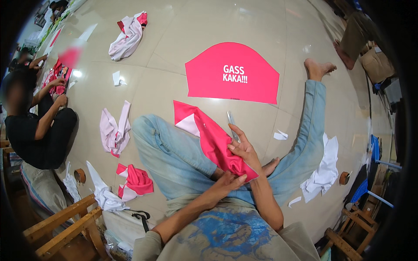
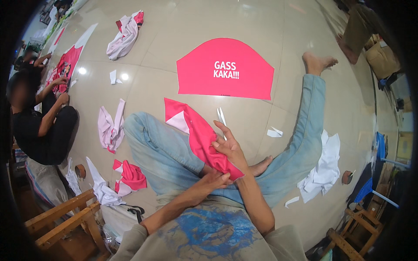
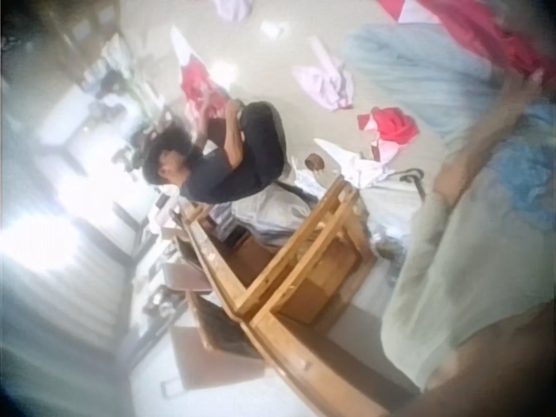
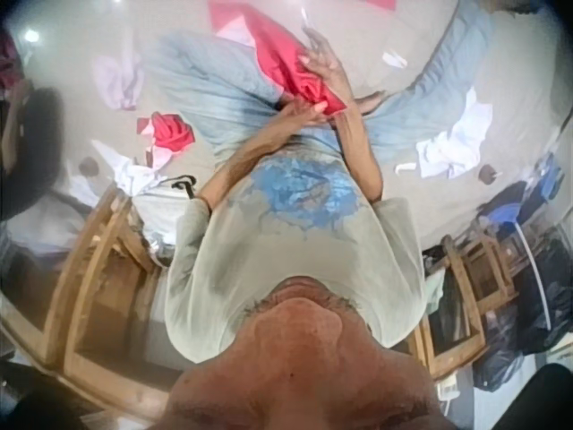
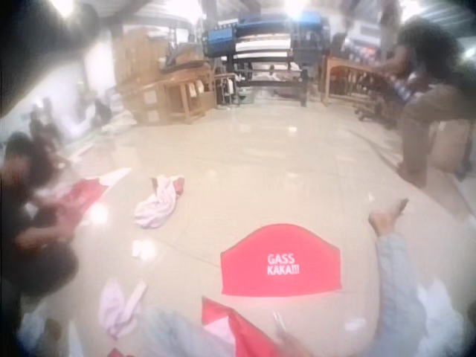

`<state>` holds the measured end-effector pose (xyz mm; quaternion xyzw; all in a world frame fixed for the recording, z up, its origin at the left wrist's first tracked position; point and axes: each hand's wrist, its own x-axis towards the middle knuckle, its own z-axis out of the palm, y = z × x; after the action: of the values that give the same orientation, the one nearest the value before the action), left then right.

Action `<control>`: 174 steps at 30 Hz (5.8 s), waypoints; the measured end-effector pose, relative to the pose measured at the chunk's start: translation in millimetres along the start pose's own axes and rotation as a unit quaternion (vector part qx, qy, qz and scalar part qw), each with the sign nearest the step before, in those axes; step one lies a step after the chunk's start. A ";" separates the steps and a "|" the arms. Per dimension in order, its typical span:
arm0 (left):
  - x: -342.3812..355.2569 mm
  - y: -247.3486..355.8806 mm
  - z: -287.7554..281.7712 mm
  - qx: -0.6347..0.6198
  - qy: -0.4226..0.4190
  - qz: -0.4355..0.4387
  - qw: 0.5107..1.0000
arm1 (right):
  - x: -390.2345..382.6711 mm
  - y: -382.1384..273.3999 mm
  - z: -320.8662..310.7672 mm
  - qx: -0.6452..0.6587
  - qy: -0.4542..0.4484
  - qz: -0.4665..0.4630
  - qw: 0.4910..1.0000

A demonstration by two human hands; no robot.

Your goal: The person sits on the floor and uses scissors to cut a large piece of pink and white fabric. They trim the edges to create a specific shape, then fold the cut piece and stack it with other similar pieces.

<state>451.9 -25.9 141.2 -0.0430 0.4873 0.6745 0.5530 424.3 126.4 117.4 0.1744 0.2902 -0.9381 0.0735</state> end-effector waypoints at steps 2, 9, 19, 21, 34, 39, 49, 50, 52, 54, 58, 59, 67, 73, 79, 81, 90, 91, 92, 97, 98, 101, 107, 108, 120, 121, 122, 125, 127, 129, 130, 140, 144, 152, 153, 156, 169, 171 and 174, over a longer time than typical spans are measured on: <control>2.8 3.2 2.9 -0.014 -0.018 0.005 1.000 | -2.3 -1.4 15.4 0.018 -0.027 -0.040 0.999; -37.7 31.9 -16.4 0.535 0.041 0.218 0.815 | -5.3 -44.0 19.0 0.295 -0.020 -0.062 0.953; -99.6 76.4 -32.7 0.401 0.117 0.143 0.897 | -11.0 -4.8 -57.8 -0.533 0.084 -0.123 0.833; -101.0 69.2 -38.1 0.245 0.169 0.188 0.936 | -26.5 -8.7 -48.9 -0.614 -0.043 -0.191 0.765; -132.4 120.7 -94.9 0.134 0.342 0.363 0.857 | 50.0 23.4 -32.1 -0.700 0.115 -0.365 0.603; -137.8 135.8 -125.6 0.190 0.427 0.348 0.813 | 38.1 -22.2 -27.2 -0.644 0.138 -0.384 0.647; -58.0 215.8 -176.0 0.348 0.412 0.315 0.781 | 18.7 -124.4 -42.6 -0.545 0.199 -0.300 0.757; -39.3 225.7 -178.5 0.352 0.398 0.320 0.785 | 25.6 -133.5 -55.0 -0.531 0.205 -0.312 0.761; 1.1 244.6 -185.0 0.362 0.371 0.328 0.790 | 44.0 -156.6 -84.2 -0.500 0.212 -0.325 0.774; 35.1 266.9 -192.9 0.310 0.345 0.322 0.826 | 71.1 -181.8 -105.4 -0.462 0.211 -0.323 0.799; 58.2 302.9 -192.8 0.262 0.297 0.355 0.847 | 70.3 -228.8 -69.3 -0.388 0.211 -0.393 0.807; 55.6 305.6 -188.7 0.277 0.300 0.375 0.833 | 59.0 -234.8 -55.2 -0.395 0.208 -0.398 0.802; 65.4 268.0 -212.7 0.378 0.267 0.358 0.811 | -1.2 -185.7 -85.3 -0.465 0.178 -0.324 0.805; 109.7 208.2 -255.9 0.550 0.291 0.302 0.722 | 12.8 -137.2 -145.6 -0.547 0.193 -0.253 0.774; 121.5 149.2 -260.5 0.595 0.329 0.280 0.677 | 7.4 -113.4 -185.0 -0.661 0.219 -0.248 0.673; 116.7 142.6 -263.7 0.592 0.342 0.285 0.672 | 8.0 -110.4 -189.1 -0.665 0.251 -0.279 0.646; 118.1 149.2 -210.8 0.597 0.281 0.369 0.655 | 41.2 -99.5 -188.3 -0.658 0.406 -0.211 0.598; 117.4 142.8 -207.5 0.607 0.264 0.375 0.649 | 39.7 -101.0 -187.7 -0.629 0.415 -0.231 0.616; 116.8 139.4 -203.4 0.615 0.250 0.384 0.642 | 40.2 -105.1 -188.6 -0.601 0.421 -0.252 0.631; 124.1 127.9 -175.6 0.485 0.217 0.397 0.748 | 28.4 -139.3 -236.9 -0.416 0.450 -0.325 0.720; 123.9 124.8 -174.6 0.443 0.205 0.375 0.788 | 34.2 -144.1 -231.8 -0.423 0.458 -0.330 0.709; 128.4 119.5 -181.0 0.329 0.153 0.265 0.893 | 58.0 -153.1 -177.0 -0.580 0.395 -0.368 0.611; 128.6 125.7 -171.2 0.082 0.076 0.188 0.976 | 112.1 -100.5 -35.4 -0.723 0.195 -0.350 0.562; 130.5 128.0 -166.6 0.044 0.072 0.171 0.982 | 118.8 -81.4 -14.3 -0.726 0.170 -0.338 0.575; 183.2 82.5 -142.5 0.319 0.294 0.357 0.827 | 78.7 -22.1 -28.5 -0.662 0.188 -0.227 0.689; 189.4 72.1 -154.5 0.377 0.322 0.396 0.773 | 71.2 -22.2 -40.7 -0.660 0.193 -0.224 0.691; 188.4 69.1 -154.5 0.393 0.325 0.399 0.762 | 60.8 -25.3 -55.6 -0.662 0.192 -0.218 0.691; 170.2 77.1 -126.4 0.432 0.371 0.336 0.750 | 31.0 -29.2 -95.2 -0.657 0.209 -0.215 0.692; 153.1 75.8 -125.9 0.436 0.383 0.270 0.768 | 20.5 -26.4 -98.6 -0.617 0.196 -0.195 0.737; 114.2 88.2 -107.9 0.448 0.410 0.260 0.751 | 15.9 -20.4 -102.8 -0.610 0.212 -0.175 0.743; 87.7 95.5 -95.7 0.445 0.409 0.302 0.737 | 12.6 -22.3 -101.6 -0.609 0.229 -0.167 0.741; -162.3 -42.7 -258.2 0.539 0.640 -0.092 0.540 | 22.5 -10.1 -55.4 -0.570 0.184 -0.158 0.785; -181.3 -36.7 -262.3 0.442 0.674 0.120 0.579 | 24.1 -3.5 -43.8 -0.588 0.128 -0.132 0.787; -203.5 161.4 -81.6 0.227 0.467 0.522 0.677 | 25.6 0.9 44.0 -0.497 -0.021 -0.142 0.856; -210.4 176.7 -61.0 0.192 0.438 0.562 0.674 | 27.4 2.9 58.7 -0.489 -0.071 -0.130 0.860; -217.0 225.1 -12.5 0.134 0.395 0.621 0.664 | 46.4 16.1 95.4 -0.427 -0.229 -0.171 0.858; -154.6 302.5 -48.9 0.084 0.338 0.625 0.698 | 20.6 -104.0 25.0 -0.121 -0.125 -0.147 0.974; -104.6 280.4 -87.1 0.100 0.356 0.545 0.752 | 11.2 -126.5 41.8 -0.006 0.161 -0.108 0.981; -14.5 236.8 -128.2 0.101 0.365 0.452 0.808 | 14.0 -140.9 -54.5 -0.066 0.054 -0.043 0.995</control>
<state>209.3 -106.0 227.3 -0.0051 0.6826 0.7301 -0.0312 393.2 272.6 143.3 0.2072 0.3626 -0.9082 0.0283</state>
